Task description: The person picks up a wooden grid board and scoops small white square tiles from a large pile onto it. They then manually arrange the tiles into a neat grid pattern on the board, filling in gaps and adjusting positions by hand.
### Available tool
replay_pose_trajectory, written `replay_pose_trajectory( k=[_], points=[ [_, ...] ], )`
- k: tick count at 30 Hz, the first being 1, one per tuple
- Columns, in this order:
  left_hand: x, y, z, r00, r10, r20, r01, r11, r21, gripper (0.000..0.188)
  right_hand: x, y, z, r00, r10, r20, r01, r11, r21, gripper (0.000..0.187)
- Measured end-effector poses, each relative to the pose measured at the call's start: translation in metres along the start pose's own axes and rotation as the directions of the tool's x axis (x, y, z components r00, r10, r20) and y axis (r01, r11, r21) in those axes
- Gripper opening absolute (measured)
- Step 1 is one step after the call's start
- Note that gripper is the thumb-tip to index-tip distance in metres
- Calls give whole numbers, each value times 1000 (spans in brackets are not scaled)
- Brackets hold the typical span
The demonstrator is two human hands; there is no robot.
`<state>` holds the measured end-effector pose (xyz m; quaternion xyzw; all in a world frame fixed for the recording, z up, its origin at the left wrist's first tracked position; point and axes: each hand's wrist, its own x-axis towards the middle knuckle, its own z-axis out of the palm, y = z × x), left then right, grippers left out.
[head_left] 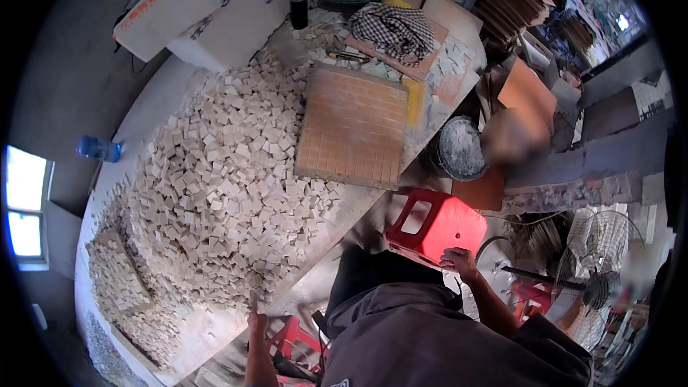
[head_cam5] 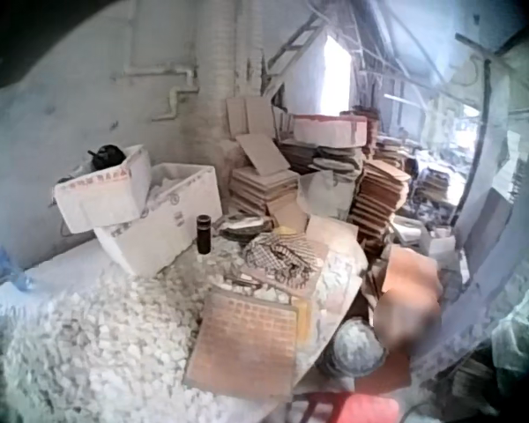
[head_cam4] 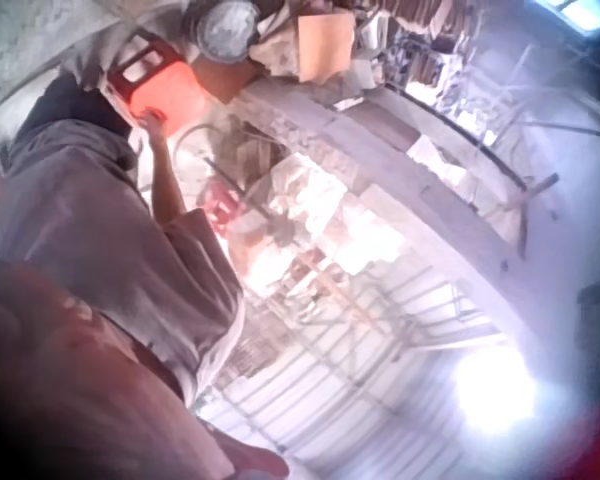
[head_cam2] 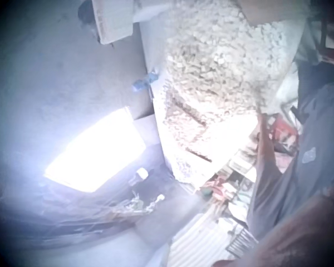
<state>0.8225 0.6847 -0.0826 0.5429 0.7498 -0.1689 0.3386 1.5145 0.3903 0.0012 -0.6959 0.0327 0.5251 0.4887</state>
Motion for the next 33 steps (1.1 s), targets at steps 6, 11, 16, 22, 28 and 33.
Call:
replay_pose_trajectory(
  k=[6, 11, 16, 22, 28, 33],
  points=[
    [-25, 25, -1, 1000, 19, 20, -17, 994, -105, 62, 21, -43, 29, 999, -38, -39, 32, 989, -144, 29],
    [-13, -24, 36, 952, 43, -302, -75, 993, -94, 60, 71, -102, 65, 982, -171, 77, 182, 968, -173, 28],
    [-99, 101, 4, 837, -88, -540, -61, 966, -253, 49, 162, -190, 69, 909, -380, 171, 412, 756, -509, 26],
    [-181, 306, -12, 868, -104, -486, -209, 811, -547, 35, 269, -315, 144, 633, -694, 344, 650, 235, -722, 36],
    [-167, 465, 42, 996, 53, -74, -90, 500, -861, 47, 325, -398, 219, 378, -664, 645, 745, -195, -638, 47],
    [-145, 528, 74, 995, 87, 42, -1, 451, -892, 48, 370, -409, 228, 418, -633, 652, 632, -313, -709, 52]
  ],
)
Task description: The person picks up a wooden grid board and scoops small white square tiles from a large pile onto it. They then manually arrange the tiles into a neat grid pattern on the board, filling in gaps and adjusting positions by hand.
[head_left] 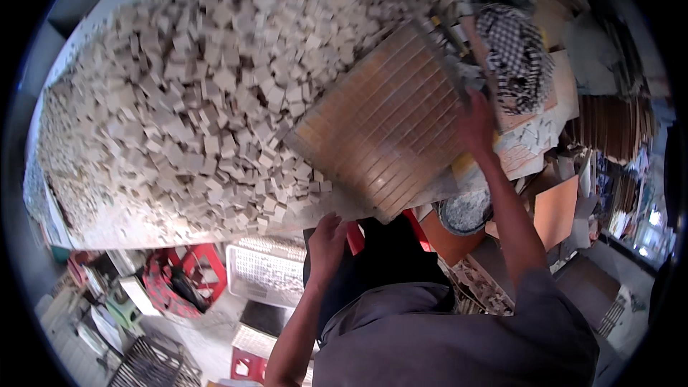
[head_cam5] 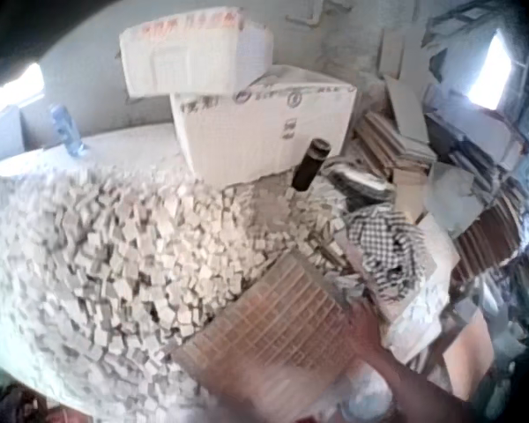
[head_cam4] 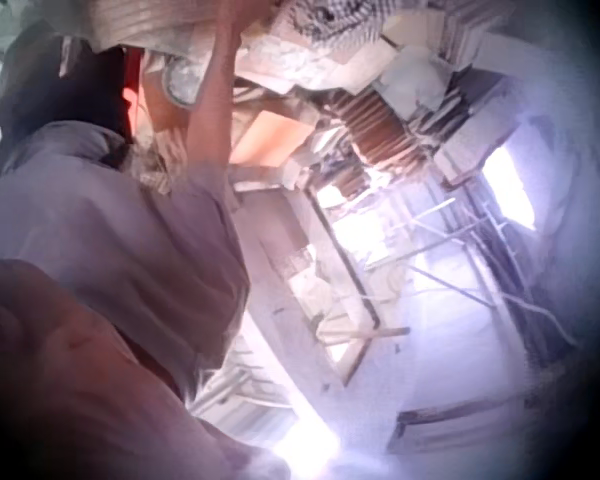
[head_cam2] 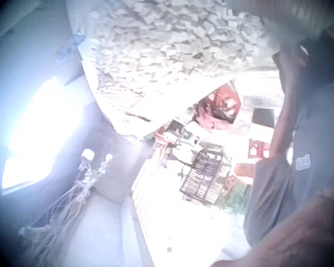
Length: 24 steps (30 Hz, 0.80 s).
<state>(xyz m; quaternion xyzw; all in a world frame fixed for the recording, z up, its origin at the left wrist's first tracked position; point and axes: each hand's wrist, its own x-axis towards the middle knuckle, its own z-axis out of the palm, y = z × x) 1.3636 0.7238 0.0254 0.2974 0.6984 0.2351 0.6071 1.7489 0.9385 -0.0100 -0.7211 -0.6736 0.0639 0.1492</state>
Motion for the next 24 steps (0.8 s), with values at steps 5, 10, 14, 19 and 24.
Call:
replay_pose_trajectory(
  k=[5, 10, 14, 19, 24],
  points=[
    [13, -8, 21, 996, -10, 91, 12, 1000, -16, 40, 1, 30, 18, 999, 52, 2, -51, 977, 209, 45],
    [31, -26, 49, 979, 170, 109, -152, 975, -160, 32, 6, 64, 28, 998, 17, -67, -5, 983, 183, 45],
    [42, -56, 71, 922, 388, -1, -380, 904, -197, 30, 6, 39, 34, 995, 99, -30, -64, 817, 573, 42],
    [41, -57, 111, 820, 496, -285, -552, 816, -170, 29, 8, 46, 17, 995, 95, -24, -58, 772, 632, 42],
    [-35, -52, 116, 793, 508, -337, -586, 787, -191, 21, -18, 59, -34, 1000, -29, 0, 22, 739, 673, 37]
  ],
)
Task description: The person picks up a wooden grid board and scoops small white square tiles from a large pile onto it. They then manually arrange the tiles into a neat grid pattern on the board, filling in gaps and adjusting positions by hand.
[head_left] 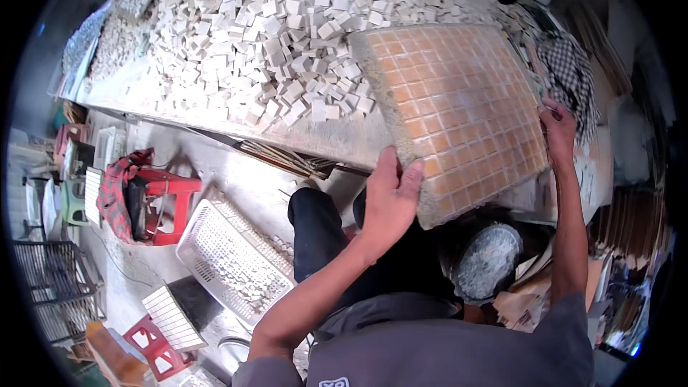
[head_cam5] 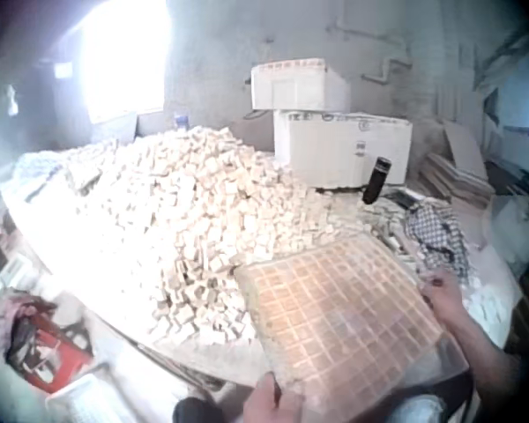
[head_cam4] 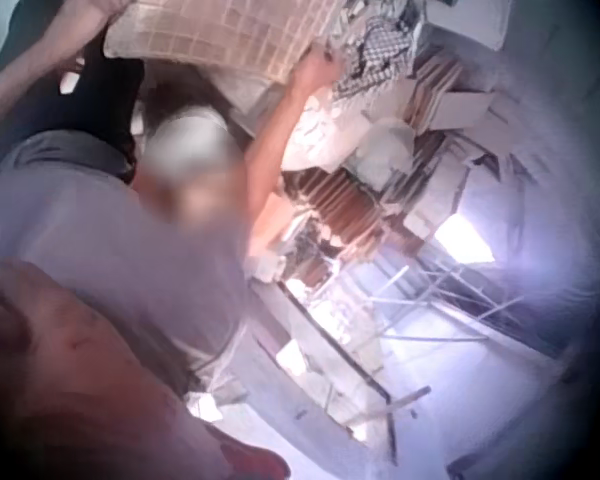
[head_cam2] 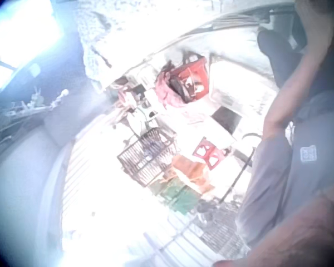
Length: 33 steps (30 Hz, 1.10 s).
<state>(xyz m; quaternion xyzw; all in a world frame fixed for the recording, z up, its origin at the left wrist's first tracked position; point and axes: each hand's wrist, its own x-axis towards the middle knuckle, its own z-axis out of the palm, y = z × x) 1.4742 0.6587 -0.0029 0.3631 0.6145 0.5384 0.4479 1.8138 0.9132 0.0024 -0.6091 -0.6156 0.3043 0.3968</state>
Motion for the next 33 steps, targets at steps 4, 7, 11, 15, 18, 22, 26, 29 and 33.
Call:
replay_pose_trajectory(
  k=[4, 7, 11, 15, 18, 22, 26, 29, 33],
  points=[
    [-63, -9, -14, 988, -144, 49, 149, 980, -135, 34, -90, 4, -30, 992, -81, -94, 75, 995, -67, 34],
    [-108, -36, -18, 993, -100, -59, 84, 969, -234, 26, -167, 24, -43, 996, 82, -38, -82, 997, -5, 37],
    [-175, -54, -60, 948, -166, -272, 156, 986, -61, 31, -244, 17, -11, 979, 192, 60, -192, 981, -10, 36],
    [-201, -59, -82, 946, -174, -275, 147, 982, -117, 29, -293, 12, 7, 970, 229, 77, -240, 948, 208, 33],
    [-199, -74, -96, 945, -193, -263, 138, 967, -213, 24, -306, 12, 15, 962, 255, 102, -273, 925, 264, 32],
    [-184, -90, -118, 945, -235, -228, 145, 925, -350, 17, -300, -7, 6, 929, 305, 211, -354, 898, 261, 35],
    [-169, -84, -126, 944, -254, -209, 167, 917, -363, 18, -287, 6, 4, 850, 399, 343, -494, 830, 259, 33],
    [-157, -88, -128, 943, -260, -208, 183, 927, -326, 20, -283, 5, 5, 855, 416, 310, -479, 861, 168, 29],
    [-129, -89, -111, 927, -300, -226, 194, 897, -396, 21, -250, 19, 26, 901, 403, 160, -433, 864, 258, 24]
  ],
)
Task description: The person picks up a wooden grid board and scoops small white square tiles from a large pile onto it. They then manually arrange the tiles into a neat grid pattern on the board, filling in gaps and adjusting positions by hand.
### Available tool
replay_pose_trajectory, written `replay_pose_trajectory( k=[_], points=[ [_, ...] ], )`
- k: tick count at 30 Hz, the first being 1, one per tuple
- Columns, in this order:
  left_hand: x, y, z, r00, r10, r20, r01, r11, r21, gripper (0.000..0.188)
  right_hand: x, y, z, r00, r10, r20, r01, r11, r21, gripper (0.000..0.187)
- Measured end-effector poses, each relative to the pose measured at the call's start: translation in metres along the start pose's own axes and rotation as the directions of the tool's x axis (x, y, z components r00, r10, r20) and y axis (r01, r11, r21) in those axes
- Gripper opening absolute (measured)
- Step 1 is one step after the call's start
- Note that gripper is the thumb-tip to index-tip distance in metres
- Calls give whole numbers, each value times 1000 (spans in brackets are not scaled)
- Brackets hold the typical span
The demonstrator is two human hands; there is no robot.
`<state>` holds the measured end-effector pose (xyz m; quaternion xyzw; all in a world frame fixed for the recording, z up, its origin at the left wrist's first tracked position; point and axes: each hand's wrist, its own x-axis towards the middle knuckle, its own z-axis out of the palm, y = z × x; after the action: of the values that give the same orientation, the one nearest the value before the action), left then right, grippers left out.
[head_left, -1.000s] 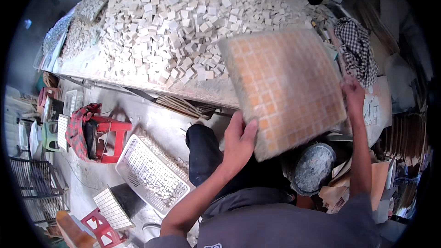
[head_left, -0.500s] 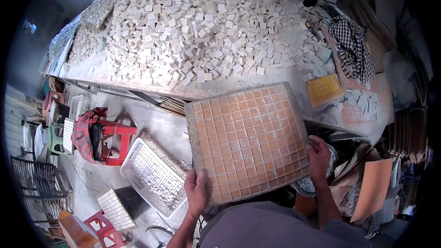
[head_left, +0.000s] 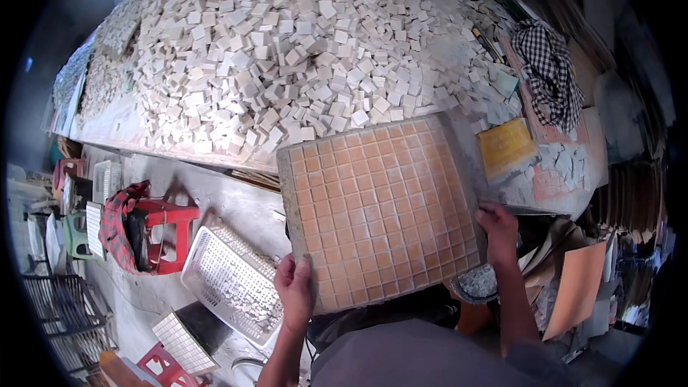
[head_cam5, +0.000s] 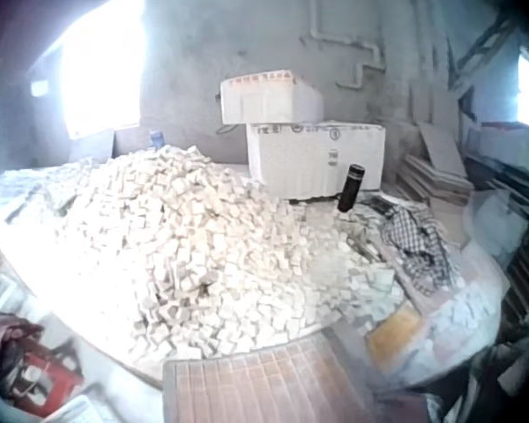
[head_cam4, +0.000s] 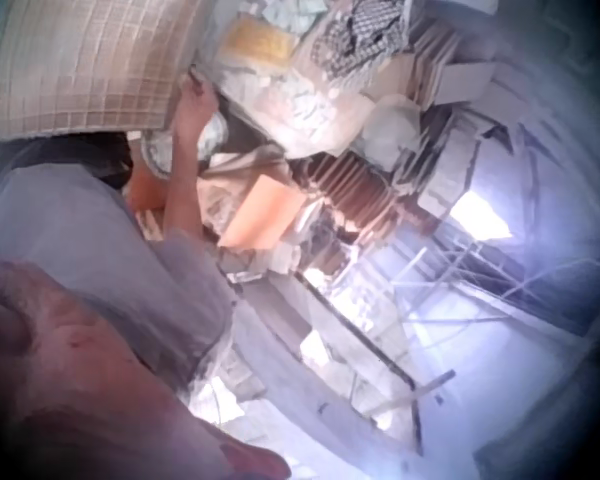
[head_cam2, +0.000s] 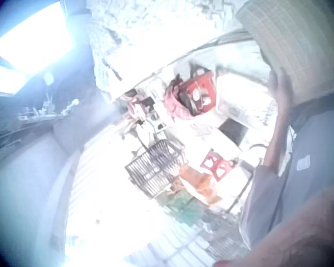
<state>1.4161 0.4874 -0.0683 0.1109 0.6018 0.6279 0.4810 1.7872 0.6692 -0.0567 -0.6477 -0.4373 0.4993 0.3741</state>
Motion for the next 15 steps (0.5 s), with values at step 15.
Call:
replay_pose_trajectory(
  k=[15],
  points=[
    [10, -45, 2, 990, 141, 22, -139, 987, -74, 27, 20, -43, -15, 931, -213, 296, 365, 565, -740, 31]
  ],
)
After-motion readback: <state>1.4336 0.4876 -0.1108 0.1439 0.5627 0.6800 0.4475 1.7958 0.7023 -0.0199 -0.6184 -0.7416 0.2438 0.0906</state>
